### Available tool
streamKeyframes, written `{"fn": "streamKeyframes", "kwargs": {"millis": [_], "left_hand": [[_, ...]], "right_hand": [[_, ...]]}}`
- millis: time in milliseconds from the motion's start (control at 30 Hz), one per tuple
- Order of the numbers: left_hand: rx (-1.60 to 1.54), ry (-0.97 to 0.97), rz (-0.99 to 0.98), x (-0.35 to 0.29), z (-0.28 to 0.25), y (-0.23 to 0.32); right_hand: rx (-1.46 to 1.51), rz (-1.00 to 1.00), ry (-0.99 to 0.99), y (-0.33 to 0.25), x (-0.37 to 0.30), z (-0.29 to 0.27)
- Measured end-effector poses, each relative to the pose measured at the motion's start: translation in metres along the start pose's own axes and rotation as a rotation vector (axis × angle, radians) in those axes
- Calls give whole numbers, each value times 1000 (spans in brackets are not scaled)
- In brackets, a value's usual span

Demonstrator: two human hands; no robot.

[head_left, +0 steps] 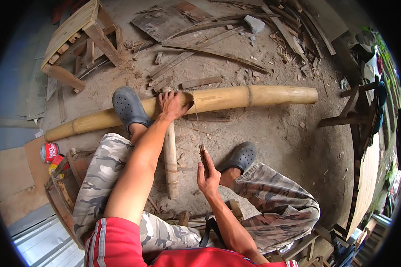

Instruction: The person uses a hand saw to cut a long bamboo pole into shorter sections. They reposition the pole and continue sawing through it multiple times, producing several cut pieces.

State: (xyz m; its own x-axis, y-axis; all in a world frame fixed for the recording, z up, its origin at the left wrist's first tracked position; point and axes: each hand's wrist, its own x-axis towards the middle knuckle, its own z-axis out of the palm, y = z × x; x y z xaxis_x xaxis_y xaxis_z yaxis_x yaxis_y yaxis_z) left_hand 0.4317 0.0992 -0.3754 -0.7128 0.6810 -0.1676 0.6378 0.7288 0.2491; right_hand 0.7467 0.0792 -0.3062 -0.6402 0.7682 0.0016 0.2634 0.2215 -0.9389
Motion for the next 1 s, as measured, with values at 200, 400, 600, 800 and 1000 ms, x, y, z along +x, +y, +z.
{"fn": "streamKeyframes", "kwargs": {"millis": [200,400,600,800,1000], "left_hand": [[-23,138,-79,13,16,3],[-115,-4,-99,32,7,5],[-106,230,-49,32,26,-14],[-156,-1,-99,41,1,4],[-191,-55,-104,44,-2,1]], "right_hand": [[-21,201,-64,-29,-8,-1],[7,85,14,-21,28,18],[-72,76,15,-51,35,8],[-68,171,-23,-61,-6,-14],[-98,46,49,-50,52,32]]}}
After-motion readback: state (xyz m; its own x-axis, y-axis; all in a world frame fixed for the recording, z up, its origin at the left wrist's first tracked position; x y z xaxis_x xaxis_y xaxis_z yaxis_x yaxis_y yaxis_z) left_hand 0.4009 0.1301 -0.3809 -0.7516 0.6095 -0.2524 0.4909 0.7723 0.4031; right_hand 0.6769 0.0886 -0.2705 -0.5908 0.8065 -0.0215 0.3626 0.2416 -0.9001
